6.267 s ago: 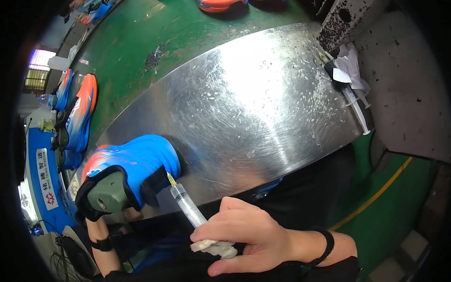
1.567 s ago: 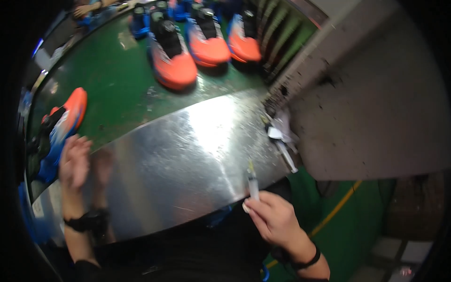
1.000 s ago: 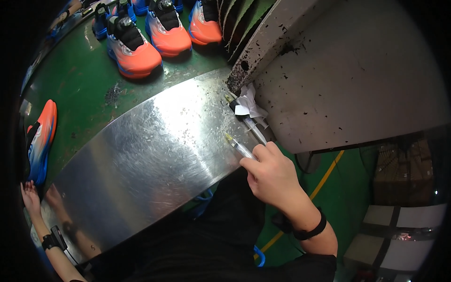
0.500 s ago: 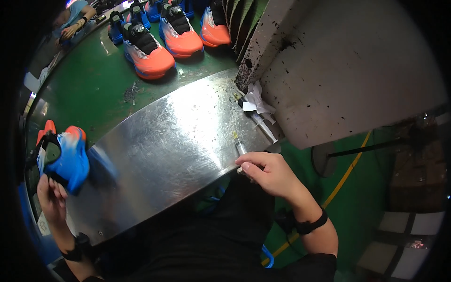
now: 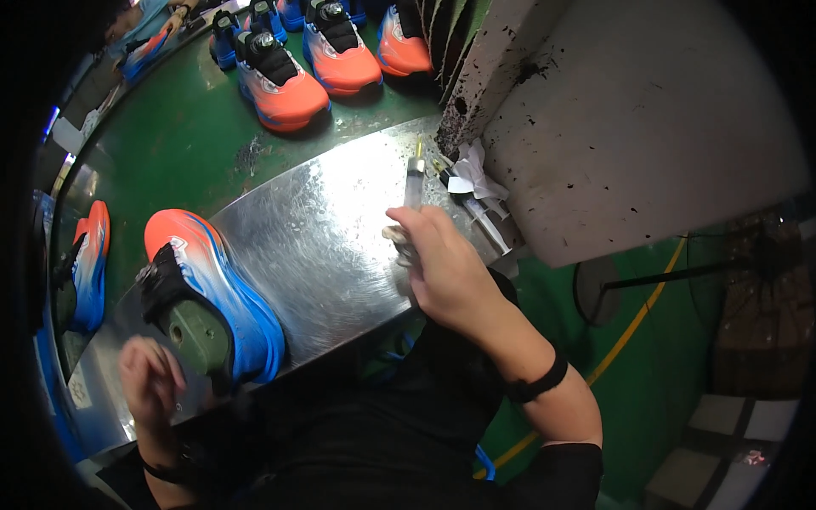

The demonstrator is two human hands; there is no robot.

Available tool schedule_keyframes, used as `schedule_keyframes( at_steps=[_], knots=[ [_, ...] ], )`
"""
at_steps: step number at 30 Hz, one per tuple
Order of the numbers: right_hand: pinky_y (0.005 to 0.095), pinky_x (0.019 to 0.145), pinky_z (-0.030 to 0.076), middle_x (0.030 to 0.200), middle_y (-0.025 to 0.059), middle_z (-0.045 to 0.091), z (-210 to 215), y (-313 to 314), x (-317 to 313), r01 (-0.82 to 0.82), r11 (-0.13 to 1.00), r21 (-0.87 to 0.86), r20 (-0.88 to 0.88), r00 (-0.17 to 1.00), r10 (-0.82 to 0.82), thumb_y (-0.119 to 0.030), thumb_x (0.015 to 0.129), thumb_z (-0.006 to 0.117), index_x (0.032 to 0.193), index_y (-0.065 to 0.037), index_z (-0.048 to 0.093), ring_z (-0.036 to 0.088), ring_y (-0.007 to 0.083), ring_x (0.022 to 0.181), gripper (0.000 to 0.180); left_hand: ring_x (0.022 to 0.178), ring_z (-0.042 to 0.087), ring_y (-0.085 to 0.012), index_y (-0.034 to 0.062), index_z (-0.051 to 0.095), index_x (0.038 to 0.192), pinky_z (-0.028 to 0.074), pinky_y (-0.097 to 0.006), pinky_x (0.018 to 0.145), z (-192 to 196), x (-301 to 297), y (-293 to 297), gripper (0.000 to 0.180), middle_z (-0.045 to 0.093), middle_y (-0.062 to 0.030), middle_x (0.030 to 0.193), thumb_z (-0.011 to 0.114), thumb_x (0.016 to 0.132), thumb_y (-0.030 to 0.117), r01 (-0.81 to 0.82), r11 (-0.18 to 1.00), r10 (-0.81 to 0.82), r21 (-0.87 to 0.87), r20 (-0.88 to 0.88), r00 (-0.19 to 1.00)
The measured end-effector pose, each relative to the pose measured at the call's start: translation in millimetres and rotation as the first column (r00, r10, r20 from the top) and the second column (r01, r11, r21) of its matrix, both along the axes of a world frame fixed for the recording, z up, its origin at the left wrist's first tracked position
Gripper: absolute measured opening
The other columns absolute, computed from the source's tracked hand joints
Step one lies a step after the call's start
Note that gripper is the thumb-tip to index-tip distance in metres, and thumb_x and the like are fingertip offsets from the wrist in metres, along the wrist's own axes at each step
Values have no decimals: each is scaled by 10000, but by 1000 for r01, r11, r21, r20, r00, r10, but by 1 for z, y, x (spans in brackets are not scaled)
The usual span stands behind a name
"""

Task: Applying glue or solvent to the heel area of shoes using a syringe on a production line.

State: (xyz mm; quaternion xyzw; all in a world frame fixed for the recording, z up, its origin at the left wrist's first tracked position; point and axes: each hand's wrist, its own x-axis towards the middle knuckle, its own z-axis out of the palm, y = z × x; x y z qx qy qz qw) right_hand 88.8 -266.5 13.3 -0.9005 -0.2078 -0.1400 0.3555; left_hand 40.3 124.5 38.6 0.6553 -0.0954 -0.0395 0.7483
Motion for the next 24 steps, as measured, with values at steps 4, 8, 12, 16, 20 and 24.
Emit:
schedule_keyframes(
  at_steps=[4,8,12,16,20,24],
  knots=[
    [415,724,469,997,177,492,-3,10,19,-18,1000,-19,10,1000,18,149,661,492,1194,-38,463,543,379,846,565,597,492,-119,45,457,830,387,-212,527,-13,39,45,227,448,-22,688,503,941,237,-262,963,267,59,-105,958],
    [407,711,477,973,173,484,-9,12,24,-10,974,-227,59,998,24,81,706,529,1191,-38,469,550,358,831,503,643,476,-58,69,490,874,389,-184,574,-38,64,67,163,451,20,717,493,951,212,-333,935,347,120,-124,930],
    [390,713,478,937,168,478,-12,17,31,-34,937,-349,122,989,81,9,746,557,1172,-30,481,552,330,823,434,663,456,-15,78,514,923,393,-149,609,-39,76,71,125,450,45,732,471,964,188,-330,931,354,157,-167,920],
    [390,724,474,935,168,478,-10,22,33,-43,905,-424,98,991,93,1,746,562,1162,-21,482,547,329,833,423,676,461,-9,73,523,947,393,-135,621,-37,88,68,133,457,44,740,456,971,185,-298,940,327,167,-185,927],
    [399,749,469,960,167,485,-2,22,30,-22,917,-397,92,994,64,24,724,575,1164,-19,474,543,341,847,454,686,469,-11,59,528,981,396,-134,617,-41,96,72,150,468,42,749,450,973,187,-290,943,318,163,-183,930],
    [377,789,465,1010,173,496,30,20,19,44,994,-98,-116,992,-55,104,646,588,1184,-17,463,541,336,890,565,676,462,-10,30,531,1050,390,-127,604,-46,110,53,191,471,45,757,445,974,184,-317,931,348,178,-181,920]
  ],
)
